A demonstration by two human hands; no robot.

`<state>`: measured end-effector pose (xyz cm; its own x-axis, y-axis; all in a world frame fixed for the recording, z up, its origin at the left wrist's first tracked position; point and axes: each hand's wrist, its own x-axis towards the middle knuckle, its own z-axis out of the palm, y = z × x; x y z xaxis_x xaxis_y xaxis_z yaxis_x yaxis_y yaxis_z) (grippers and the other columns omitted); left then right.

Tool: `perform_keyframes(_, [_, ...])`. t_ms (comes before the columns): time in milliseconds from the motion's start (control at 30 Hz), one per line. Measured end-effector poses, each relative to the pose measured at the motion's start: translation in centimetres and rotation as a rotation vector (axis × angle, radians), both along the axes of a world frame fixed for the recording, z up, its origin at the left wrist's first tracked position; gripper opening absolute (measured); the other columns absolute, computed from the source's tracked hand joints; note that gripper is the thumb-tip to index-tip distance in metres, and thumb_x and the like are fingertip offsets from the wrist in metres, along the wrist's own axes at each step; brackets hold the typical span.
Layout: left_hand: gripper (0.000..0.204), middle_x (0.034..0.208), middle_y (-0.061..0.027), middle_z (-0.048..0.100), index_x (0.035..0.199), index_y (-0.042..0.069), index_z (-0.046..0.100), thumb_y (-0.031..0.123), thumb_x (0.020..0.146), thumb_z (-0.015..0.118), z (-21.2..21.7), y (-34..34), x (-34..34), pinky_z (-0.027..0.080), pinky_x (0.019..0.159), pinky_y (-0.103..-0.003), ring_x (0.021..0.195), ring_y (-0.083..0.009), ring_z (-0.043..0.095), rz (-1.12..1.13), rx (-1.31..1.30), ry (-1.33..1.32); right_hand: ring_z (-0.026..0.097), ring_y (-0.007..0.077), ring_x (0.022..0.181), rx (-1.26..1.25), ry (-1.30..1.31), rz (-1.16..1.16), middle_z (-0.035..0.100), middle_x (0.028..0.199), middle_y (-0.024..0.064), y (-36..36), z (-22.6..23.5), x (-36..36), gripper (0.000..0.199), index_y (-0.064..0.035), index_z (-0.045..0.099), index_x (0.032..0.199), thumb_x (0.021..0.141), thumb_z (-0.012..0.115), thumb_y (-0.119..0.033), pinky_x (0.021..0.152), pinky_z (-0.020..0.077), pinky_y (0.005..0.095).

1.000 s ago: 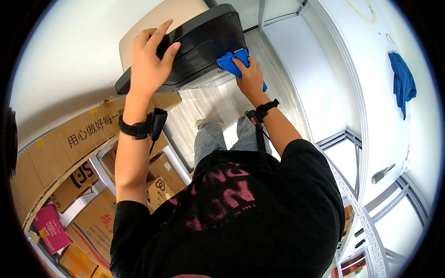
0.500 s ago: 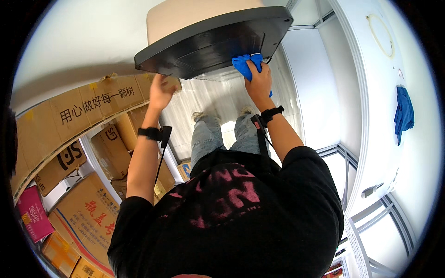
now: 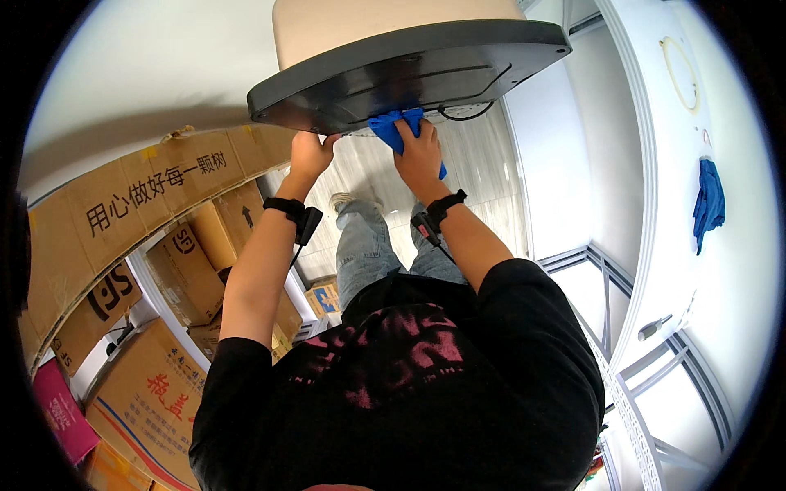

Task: The person uses a screwdriver to fasten screws into a white metal panel, then wipes a beige and black appliance with a blue cloth, and finally uses the screwdriver to tighten screws on the appliance.

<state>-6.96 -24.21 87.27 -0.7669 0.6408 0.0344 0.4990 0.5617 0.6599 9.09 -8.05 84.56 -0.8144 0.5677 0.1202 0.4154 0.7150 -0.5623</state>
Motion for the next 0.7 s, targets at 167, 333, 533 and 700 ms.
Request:
perform_keyframes(167, [0.035, 0.092, -0.0216, 0.064, 0.103, 0.002, 0.055, 0.007, 0.072, 0.072, -0.5, -0.1, -0.9, 0.048, 0.074, -0.046, 0.085, -0.0418, 0.060, -0.054, -0.001, -0.045, 0.049, 0.0424, 0.104, -0.047, 0.059, 0.040, 0.045, 0.114, 0.0203, -3.0, 1.1, -1.7, 0.063, -0.0229, 0.051, 0.123, 0.066, 0.072, -0.008, 0.082, 0.0466, 0.0495])
perform_keyframes(333, [0.038, 0.096, -0.0261, 0.062, 0.107, 0.003, 0.055, 0.004, 0.070, 0.066, -0.5, 0.6, -1.0, 0.047, 0.078, -0.049, 0.090, -0.0455, 0.058, 0.006, -0.016, 0.023, 0.051, 0.0411, 0.100, -0.108, 0.127, 0.146, 0.046, 0.111, 0.0189, -5.2, 2.4, -3.5, 0.056, -0.0235, 0.055, 0.120, 0.069, 0.068, -0.006, 0.080, 0.0473, 0.0490])
perform_keyframes(533, [0.039, 0.096, -0.0248, 0.063, 0.106, 0.003, 0.056, 0.004, 0.070, 0.069, -0.2, 1.3, 0.0, 0.048, 0.078, -0.048, 0.089, -0.0446, 0.059, 0.084, -0.036, -0.003, 0.052, 0.0408, 0.100, -0.118, 0.176, 0.124, 0.048, 0.110, 0.0188, -2.5, 2.7, -2.3, 0.056, -0.0220, 0.056, 0.118, 0.066, 0.070, -0.006, 0.081, 0.0477, 0.0483])
perform_keyframes(700, [0.038, 0.094, -0.0207, 0.064, 0.103, 0.002, 0.056, 0.005, 0.069, 0.074, 0.1, 0.9, 0.0, 0.049, 0.073, -0.046, 0.085, -0.0401, 0.061, 0.044, -0.075, 0.004, 0.052, 0.0428, 0.100, -0.050, 0.241, -0.022, 0.050, 0.109, 0.0206, 2.6, 2.5, -0.4, 0.053, -0.0206, 0.058, 0.115, 0.065, 0.069, -0.003, 0.083, 0.0474, 0.0467])
